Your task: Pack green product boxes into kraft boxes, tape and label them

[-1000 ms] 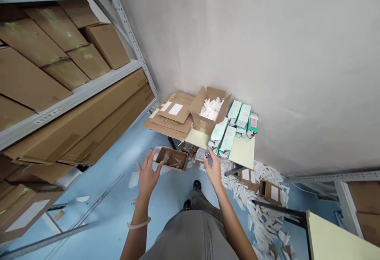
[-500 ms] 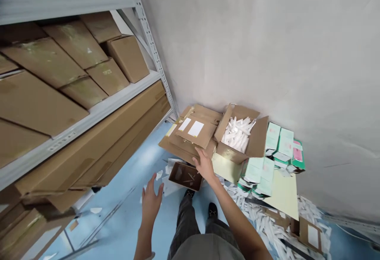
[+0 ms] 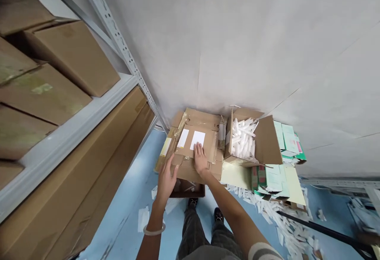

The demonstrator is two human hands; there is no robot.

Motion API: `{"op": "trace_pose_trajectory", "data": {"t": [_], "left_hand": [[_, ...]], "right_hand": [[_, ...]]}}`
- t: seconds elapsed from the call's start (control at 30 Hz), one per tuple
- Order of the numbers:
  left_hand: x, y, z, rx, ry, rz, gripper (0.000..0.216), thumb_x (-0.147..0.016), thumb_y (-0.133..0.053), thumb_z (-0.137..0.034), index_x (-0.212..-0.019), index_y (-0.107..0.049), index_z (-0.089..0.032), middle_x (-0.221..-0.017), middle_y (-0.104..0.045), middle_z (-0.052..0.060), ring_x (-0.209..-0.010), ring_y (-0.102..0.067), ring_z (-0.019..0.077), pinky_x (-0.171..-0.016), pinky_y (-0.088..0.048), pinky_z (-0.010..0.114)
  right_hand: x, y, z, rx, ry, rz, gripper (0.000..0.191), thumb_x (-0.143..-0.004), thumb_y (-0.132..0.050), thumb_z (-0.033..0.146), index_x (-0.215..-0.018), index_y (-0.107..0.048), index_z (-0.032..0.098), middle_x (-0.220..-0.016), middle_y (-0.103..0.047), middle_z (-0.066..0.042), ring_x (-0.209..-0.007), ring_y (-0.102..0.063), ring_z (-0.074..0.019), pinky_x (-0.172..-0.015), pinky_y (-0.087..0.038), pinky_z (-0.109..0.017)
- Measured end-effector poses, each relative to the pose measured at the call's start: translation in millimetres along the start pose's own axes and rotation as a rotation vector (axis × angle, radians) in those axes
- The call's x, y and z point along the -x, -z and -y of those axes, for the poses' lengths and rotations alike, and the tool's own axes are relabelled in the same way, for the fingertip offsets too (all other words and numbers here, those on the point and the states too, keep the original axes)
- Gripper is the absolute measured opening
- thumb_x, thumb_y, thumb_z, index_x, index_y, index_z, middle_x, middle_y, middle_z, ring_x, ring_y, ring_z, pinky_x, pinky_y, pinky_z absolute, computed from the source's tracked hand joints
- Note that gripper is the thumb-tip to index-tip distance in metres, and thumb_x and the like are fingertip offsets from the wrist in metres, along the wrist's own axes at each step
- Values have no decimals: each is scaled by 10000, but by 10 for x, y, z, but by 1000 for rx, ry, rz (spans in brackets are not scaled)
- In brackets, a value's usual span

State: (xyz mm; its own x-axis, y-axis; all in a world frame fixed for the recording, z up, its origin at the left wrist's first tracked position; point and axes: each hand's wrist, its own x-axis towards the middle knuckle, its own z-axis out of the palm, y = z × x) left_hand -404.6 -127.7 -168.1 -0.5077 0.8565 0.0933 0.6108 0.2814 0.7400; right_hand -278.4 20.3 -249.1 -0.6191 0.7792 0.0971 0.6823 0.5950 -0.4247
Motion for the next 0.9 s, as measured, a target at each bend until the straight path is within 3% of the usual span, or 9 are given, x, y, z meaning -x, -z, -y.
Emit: {"op": "trace_pose_trajectory", "data": {"t": [0.1, 0.2, 0.33, 0.43, 0.57, 0.67, 0.77, 0.9], "left_hand": [[83, -72, 261, -5, 35, -13, 497, -957, -400, -365, -1422, -400, -192, -1412, -525, 130, -1336, -459, 258, -1121, -345, 507], [228, -184, 572, -17, 85, -28, 469, -934, -422, -364, -1369, -470, -194, -1386, -548, 136, -1309, -491, 277, -1080, -396, 508], [272, -259, 784, -48, 123, -1, 467, -925, -402, -365, -1351, -484, -191, -1350, -578, 144, -1242, -553, 289, -1023, -450, 508], [146, -254, 681, -47, 65, 10, 477, -921, -399, -384, -1348, -485, -188, -1325, -591, 145, -1244, -549, 296, -1021, -456, 505], [-74, -238, 243, -72, -31, 4, 495, -925, -387, -403, -1350, -480, -165, -1338, -571, 169, -1264, -524, 308, -1058, -418, 517], [-134, -246, -231, -79, -120, -19, 483, -926, -395, -415, -1328, -494, -164, -1322, -580, 165, -1269, -511, 316, -1082, -379, 539], [-30, -306, -788, -46, -211, -23, 494, -940, -381, -415, -1348, -471, -152, -1308, -579, 173, -1254, -516, 305, -1066, -394, 530], [342, -529, -1626, -16, -370, 22, 479, -943, -396, -404, -1364, -464, -188, -1313, -571, 148, -1243, -519, 280, -1055, -413, 478]], "right_hand": [[-10, 10, -102, 14, 0, -18, 832, -709, -354, -68, -1511, -305, 148, -1544, -341, -104, -1455, -263, -228, -1176, -265, -495], [-11, 171, -156, 1, -6, -49, 822, -722, -383, -49, -1505, -333, 193, -1520, -387, -68, -1421, -342, -235, -1171, -284, -481], [-55, 623, -106, -60, -14, -146, 846, -691, -410, -44, -1490, -375, 233, -1477, -458, -26, -1386, -402, -228, -1160, -322, -447], [-49, 1083, 16, -195, -62, -336, 789, -721, -396, -16, -1455, -435, 272, -1408, -540, 3, -1325, -480, -217, -1136, -367, -428], [181, 1738, 218, -486, -129, -663, 530, -869, -384, 114, -1331, -580, 283, -1288, -636, -8, -1180, -601, -220, -1038, -462, -403], [582, 2225, 253, -697, -235, -829, 353, -921, -468, 277, -1206, -668, 222, -1145, -704, -59, -1036, -663, -242, -924, -523, -389], [1195, 2673, 104, -844, -316, -902, 339, -890, -562, 395, -1107, -695, 171, -1002, -732, -65, -922, -673, -237, -835, -543, -360], [2311, 3100, -287, -872, -394, -1003, 356, -846, -612, 469, -989, -695, 154, -894, -719, -45, -815, -646, -203, -751, -531, -313]]}}
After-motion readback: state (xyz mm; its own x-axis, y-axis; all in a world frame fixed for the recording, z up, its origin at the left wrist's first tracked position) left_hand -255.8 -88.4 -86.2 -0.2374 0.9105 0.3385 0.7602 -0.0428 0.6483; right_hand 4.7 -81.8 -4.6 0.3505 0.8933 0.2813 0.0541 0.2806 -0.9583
